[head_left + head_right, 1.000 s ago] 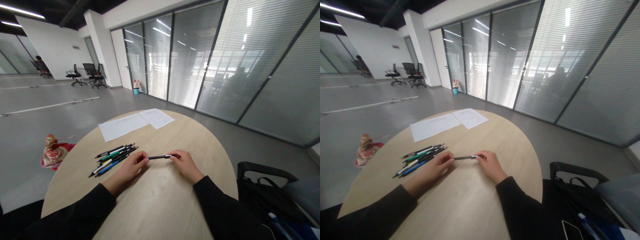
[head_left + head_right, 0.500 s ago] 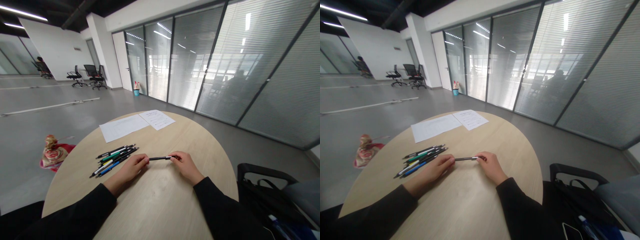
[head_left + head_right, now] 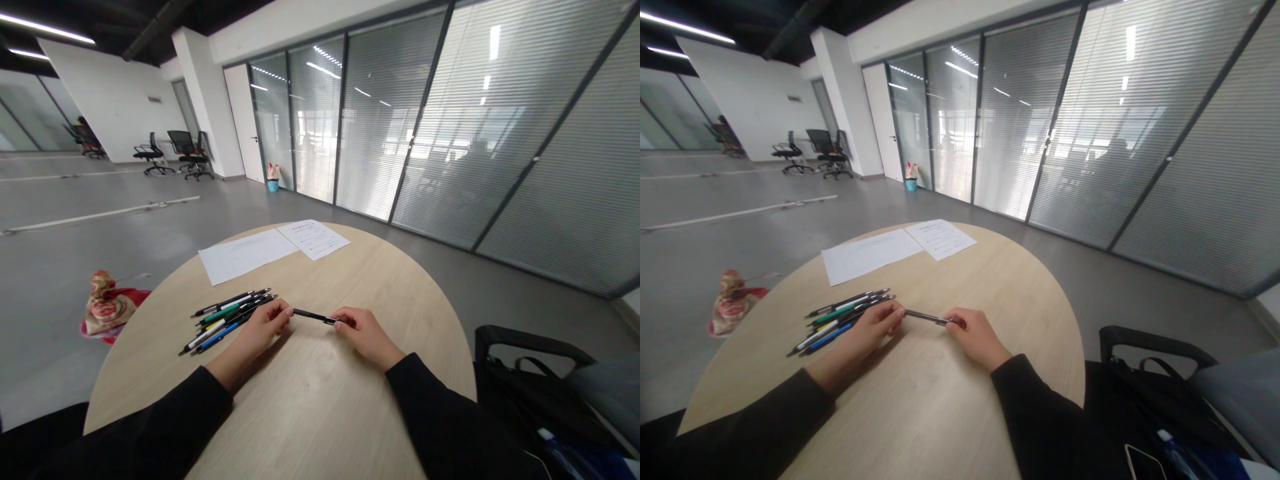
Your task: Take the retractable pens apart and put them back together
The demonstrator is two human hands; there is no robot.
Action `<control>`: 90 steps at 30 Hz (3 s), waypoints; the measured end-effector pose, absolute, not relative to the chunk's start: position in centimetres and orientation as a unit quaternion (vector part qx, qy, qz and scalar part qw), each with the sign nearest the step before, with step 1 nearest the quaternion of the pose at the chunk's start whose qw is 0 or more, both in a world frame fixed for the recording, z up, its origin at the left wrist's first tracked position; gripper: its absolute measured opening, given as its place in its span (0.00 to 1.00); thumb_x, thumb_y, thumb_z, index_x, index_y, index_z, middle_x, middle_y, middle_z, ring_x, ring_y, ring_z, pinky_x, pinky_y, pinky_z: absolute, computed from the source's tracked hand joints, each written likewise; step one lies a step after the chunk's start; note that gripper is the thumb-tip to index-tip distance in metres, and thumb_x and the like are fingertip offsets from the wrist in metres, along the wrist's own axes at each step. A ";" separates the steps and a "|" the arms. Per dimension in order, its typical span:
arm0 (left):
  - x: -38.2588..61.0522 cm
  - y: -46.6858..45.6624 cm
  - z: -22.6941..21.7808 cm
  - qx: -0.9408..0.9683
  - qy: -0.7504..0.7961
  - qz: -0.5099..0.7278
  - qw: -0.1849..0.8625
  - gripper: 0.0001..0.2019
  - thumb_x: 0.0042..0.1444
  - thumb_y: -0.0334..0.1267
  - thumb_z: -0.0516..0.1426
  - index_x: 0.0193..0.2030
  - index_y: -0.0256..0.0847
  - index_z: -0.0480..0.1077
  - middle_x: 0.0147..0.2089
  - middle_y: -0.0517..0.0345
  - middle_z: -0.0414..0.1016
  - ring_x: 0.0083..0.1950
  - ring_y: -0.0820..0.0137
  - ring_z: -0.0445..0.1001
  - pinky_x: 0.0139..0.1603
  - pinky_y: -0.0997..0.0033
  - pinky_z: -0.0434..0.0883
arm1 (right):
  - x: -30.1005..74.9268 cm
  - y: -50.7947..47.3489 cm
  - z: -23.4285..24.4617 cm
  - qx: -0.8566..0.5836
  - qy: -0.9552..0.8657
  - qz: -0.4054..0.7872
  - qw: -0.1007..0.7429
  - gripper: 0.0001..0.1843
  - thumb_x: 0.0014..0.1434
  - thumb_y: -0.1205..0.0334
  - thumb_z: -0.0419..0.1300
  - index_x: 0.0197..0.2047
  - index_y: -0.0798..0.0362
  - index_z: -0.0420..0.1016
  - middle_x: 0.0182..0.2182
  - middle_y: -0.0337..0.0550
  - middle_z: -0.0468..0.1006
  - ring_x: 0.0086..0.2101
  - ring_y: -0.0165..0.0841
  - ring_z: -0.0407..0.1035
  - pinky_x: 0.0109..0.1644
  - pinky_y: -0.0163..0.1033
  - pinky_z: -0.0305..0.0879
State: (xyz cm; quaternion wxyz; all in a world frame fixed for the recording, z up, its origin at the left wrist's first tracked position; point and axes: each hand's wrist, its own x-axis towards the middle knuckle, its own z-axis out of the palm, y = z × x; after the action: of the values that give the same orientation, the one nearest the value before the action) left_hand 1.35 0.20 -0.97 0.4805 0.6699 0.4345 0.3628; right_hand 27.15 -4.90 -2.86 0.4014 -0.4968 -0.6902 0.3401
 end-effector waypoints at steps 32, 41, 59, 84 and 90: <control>3.6 -2.1 0.0 0.620 0.371 0.338 0.603 0.17 0.55 0.52 0.64 0.34 0.38 0.70 0.27 0.61 0.68 0.30 0.71 0.64 0.32 0.73 0.63 | 21.4 -8.4 -2.4 -0.377 -0.898 0.006 0.227 0.06 0.68 0.68 0.57 0.41 0.55 0.76 0.34 0.46 0.77 0.36 0.37 0.71 0.41 0.39 0.65; 3.4 -2.1 0.0 0.631 0.365 0.331 0.599 0.16 0.56 0.51 0.64 0.33 0.38 0.69 0.27 0.62 0.69 0.29 0.72 0.64 0.33 0.72 0.62 | 21.5 -8.6 -1.8 -0.373 -0.899 0.038 0.227 0.04 0.66 0.68 0.60 0.43 0.54 0.76 0.36 0.45 0.78 0.38 0.37 0.71 0.43 0.39 0.65; 3.4 -2.0 -0.1 0.651 0.352 0.317 0.593 0.18 0.57 0.53 0.63 0.33 0.39 0.69 0.27 0.62 0.68 0.29 0.71 0.64 0.33 0.72 0.63 | 21.7 -8.6 -2.1 -0.367 -0.895 0.081 0.240 0.06 0.64 0.69 0.59 0.44 0.53 0.75 0.38 0.45 0.78 0.40 0.37 0.72 0.46 0.39 0.66; 3.4 -1.9 0.0 0.650 0.356 0.317 0.591 0.17 0.57 0.51 0.63 0.32 0.39 0.68 0.26 0.63 0.69 0.29 0.71 0.64 0.34 0.72 0.62 | 21.8 -8.4 -2.6 -0.372 -0.892 0.081 0.244 0.06 0.67 0.70 0.58 0.43 0.54 0.77 0.36 0.45 0.79 0.38 0.36 0.73 0.44 0.38 0.66; 3.2 -1.8 -0.2 0.658 0.357 0.318 0.581 0.17 0.58 0.51 0.63 0.32 0.39 0.68 0.26 0.63 0.68 0.29 0.72 0.63 0.34 0.72 0.62 | 21.8 -8.6 -2.2 -0.380 -0.884 0.102 0.253 0.06 0.67 0.69 0.59 0.43 0.54 0.77 0.37 0.45 0.79 0.39 0.36 0.73 0.45 0.38 0.67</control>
State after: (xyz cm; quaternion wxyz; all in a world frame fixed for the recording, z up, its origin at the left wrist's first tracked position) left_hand 3.23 -1.81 -0.24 0.5815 0.6583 0.3567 0.3183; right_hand 21.78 -8.55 -2.17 0.2529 -0.3800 -0.8839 0.1020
